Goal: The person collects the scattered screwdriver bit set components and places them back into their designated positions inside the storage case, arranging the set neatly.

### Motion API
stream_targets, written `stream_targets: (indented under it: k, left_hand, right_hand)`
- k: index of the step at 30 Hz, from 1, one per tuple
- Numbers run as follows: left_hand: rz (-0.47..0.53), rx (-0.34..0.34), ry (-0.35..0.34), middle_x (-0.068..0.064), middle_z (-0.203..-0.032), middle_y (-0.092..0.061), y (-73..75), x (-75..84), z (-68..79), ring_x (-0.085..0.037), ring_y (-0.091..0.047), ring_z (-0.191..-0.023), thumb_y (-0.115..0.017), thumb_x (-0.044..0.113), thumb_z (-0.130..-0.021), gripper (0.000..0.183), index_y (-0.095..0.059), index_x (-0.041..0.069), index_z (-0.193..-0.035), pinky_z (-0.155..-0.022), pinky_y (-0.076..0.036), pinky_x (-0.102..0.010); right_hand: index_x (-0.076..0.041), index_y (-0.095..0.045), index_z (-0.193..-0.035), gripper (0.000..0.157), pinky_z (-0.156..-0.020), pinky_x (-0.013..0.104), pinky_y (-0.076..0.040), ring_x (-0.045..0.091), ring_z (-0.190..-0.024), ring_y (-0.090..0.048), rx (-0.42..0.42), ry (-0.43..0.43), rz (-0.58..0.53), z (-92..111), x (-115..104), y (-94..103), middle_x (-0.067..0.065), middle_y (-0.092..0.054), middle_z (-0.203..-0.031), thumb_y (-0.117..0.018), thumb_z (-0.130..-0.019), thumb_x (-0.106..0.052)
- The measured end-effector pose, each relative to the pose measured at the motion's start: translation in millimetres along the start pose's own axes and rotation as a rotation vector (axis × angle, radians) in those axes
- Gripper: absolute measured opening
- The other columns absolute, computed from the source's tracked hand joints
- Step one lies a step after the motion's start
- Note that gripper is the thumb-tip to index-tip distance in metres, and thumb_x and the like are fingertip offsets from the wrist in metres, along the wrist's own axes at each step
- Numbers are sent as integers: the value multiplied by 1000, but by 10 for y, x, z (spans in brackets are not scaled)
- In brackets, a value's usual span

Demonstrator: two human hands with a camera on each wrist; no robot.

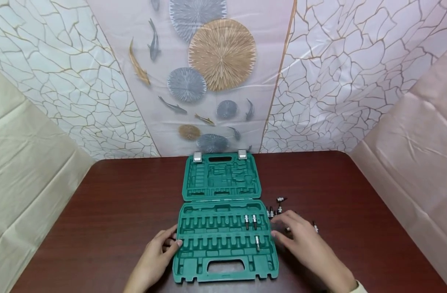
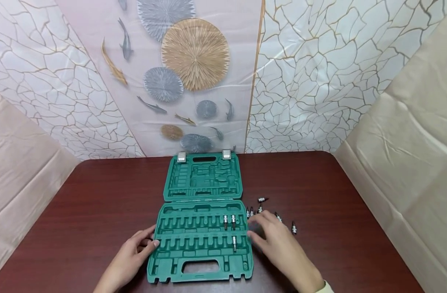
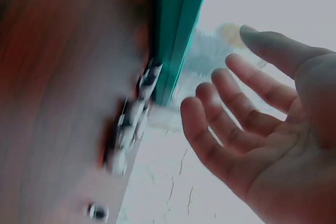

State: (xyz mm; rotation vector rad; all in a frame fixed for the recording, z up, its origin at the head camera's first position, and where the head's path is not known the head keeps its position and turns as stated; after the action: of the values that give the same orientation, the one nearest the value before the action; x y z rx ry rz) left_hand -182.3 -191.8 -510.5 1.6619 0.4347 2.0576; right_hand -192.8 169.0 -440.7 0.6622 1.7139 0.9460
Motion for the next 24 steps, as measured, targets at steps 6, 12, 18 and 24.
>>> stream_targets:
  k: [6, 12, 18, 24]
  left_hand:
    - [-7, 10, 4, -5, -114, -61, 30, -33, 14, -15, -58, -92, -66, 19, -107, 54, -51, -2, -154, -74, -53, -32]
    - [-5, 6, 21, -5, -112, -61, 12, -86, 13, -16, -60, -92, -66, 20, -107, 55, -50, -1, -155, -75, -53, -32]
    - [-6, 3, 8, -5, -112, -60, 1, -59, 17, -16, -60, -92, -66, 21, -107, 56, -50, 0, -156, -76, -53, -33]
    - [9, -10, -10, -5, -112, -59, -23, -1, 18, -17, -58, -94, -66, 21, -107, 56, -49, 1, -157, -75, -52, -30]
  right_hand:
    - [-9, -73, -113, 27, -78, 45, -56, 22, -93, -67, -48, -103, 84, -3, 251, -23, 3, -66, -105, -86, -89, -11]
    - [-8, -72, -108, 26, -70, 45, -55, 26, -90, -64, -118, -154, 200, -43, 378, -119, 5, -64, -97, -86, -87, -7]
    - [-8, -74, -106, 27, -58, 39, -50, 28, -87, -60, -86, -80, 332, -70, 359, -144, 6, -63, -94, -86, -83, -1]
    - [-7, -74, -104, 23, -54, 37, -46, 27, -80, -59, -73, -8, 465, -83, 306, -127, 6, -61, -90, -85, -85, -3]
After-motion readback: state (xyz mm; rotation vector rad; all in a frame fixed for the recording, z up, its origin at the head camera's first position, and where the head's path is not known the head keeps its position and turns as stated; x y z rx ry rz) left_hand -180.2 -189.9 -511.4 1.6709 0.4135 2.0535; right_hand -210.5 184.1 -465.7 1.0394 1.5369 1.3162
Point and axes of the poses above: each hand's wrist, its own z-axis away from the middle knuckle, its own y-axis out of the back of the hand, x = y × z, the point moved 7 cm from there along -z, towards the middle knuckle
